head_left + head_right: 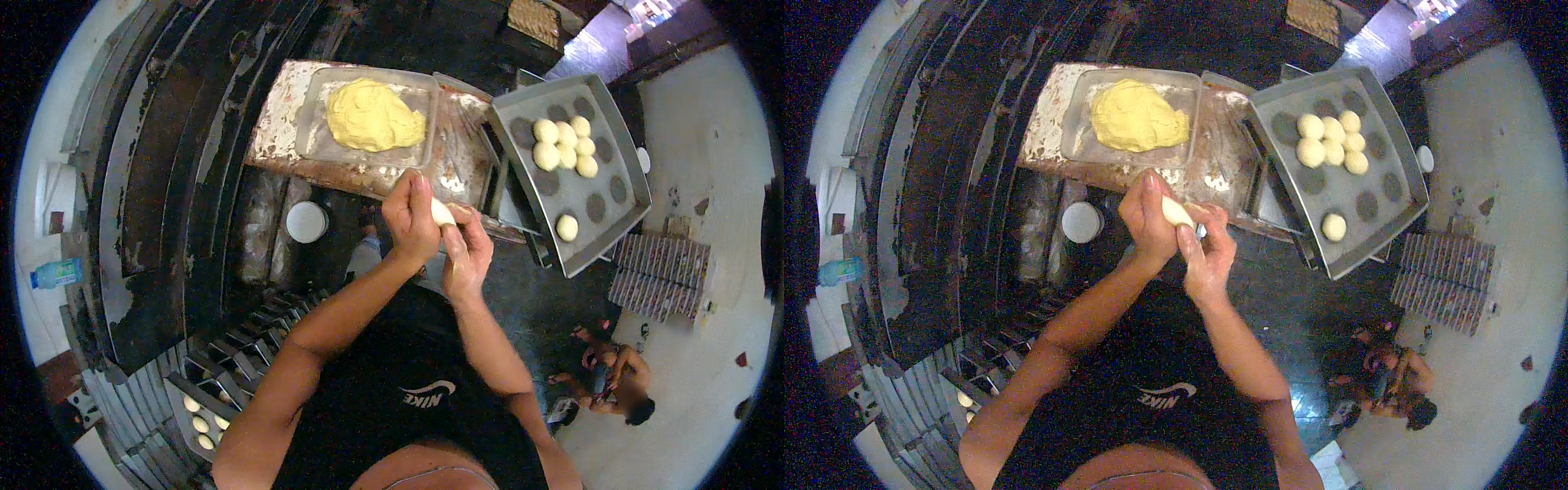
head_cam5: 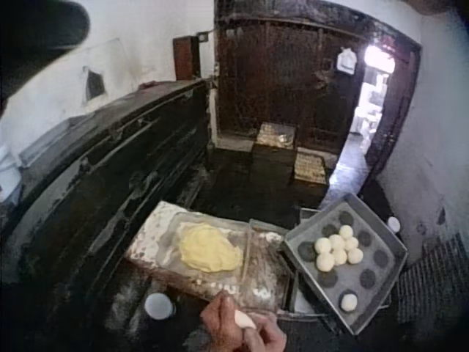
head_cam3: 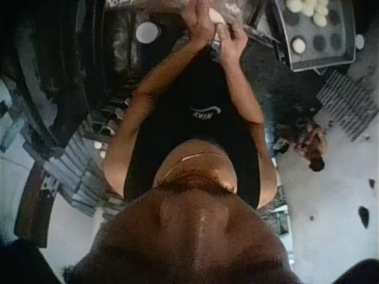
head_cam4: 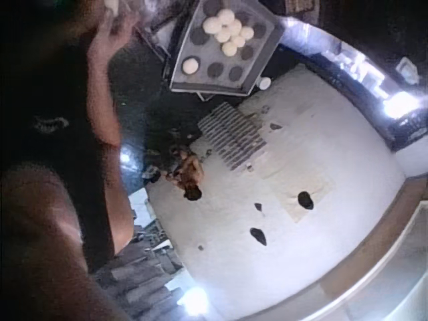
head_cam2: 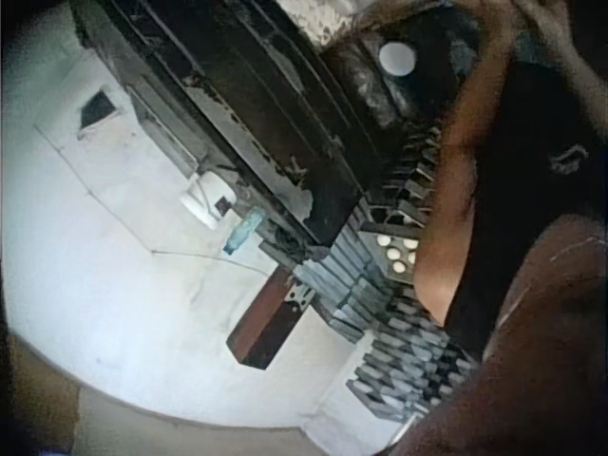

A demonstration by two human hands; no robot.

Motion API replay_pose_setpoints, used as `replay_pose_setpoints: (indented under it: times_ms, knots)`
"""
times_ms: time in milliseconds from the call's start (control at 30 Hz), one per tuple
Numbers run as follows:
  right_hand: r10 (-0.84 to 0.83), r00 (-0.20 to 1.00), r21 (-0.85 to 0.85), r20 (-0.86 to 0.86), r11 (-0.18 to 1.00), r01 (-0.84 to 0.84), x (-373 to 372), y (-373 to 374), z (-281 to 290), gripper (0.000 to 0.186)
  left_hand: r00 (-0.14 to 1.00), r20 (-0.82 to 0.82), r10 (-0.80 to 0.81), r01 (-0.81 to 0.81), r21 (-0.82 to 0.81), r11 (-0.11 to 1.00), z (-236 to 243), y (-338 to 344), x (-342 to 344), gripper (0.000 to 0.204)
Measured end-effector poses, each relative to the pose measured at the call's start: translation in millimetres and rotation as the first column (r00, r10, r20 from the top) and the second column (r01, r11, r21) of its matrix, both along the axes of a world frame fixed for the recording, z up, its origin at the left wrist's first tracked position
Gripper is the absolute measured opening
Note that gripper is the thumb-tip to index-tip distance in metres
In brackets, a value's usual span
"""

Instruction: The person scoops dough from a large mixer, transfers it to a tray, and then portions and shapes individual buns by hand onto a baking sheet.

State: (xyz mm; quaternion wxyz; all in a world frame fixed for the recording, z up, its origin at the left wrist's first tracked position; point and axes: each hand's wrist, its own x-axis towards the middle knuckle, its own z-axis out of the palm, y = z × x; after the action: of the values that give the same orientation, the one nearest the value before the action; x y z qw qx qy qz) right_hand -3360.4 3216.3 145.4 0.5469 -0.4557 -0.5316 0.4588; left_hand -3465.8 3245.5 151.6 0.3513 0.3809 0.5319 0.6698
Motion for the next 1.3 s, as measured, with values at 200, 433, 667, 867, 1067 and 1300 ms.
replay_pose_setpoints:
  times_ms: [200,433,667,867,1067,1300]
  knots:
    - [-0.209,0.958,-0.661,-0.195,0.749,0.029,-105.7,79.1,-10.8,0.034,0.899,0.240,-0.367,0.407,-0.147,0.902,-39.2,39.4,-116.7,0.027]
    - [0.124,0.847,0.010,0.518,0.988,-0.151,-175.6,133.8,-24.3,0.030,0.898,0.136,-0.419,0.440,-0.322,0.838,-103.0,63.0,-207.7,0.053]
    - [0.138,0.718,-0.259,0.682,0.964,0.061,-178.6,274.8,-125.2,0.026,0.933,-0.048,-0.356,0.339,-0.208,0.917,-101.9,148.7,-269.6,0.053]
    - [0.107,0.317,-0.044,0.942,0.979,-0.200,-179.1,318.9,-180.8,0.034,0.895,0.015,-0.445,0.432,-0.274,0.859,-98.2,178.0,-306.1,0.054]
    - [0.123,0.356,-0.050,0.926,0.977,-0.208,-183.2,307.8,-169.4,0.024,0.894,0.137,-0.426,0.446,-0.359,0.820,-109.5,177.0,-318.0,0.052]
    - [0.443,0.633,-0.430,0.635,0.883,-0.187,-164.5,282.8,-119.9,0.016,0.923,0.153,-0.354,0.385,-0.293,0.875,-121.5,184.4,-309.4,0.049]
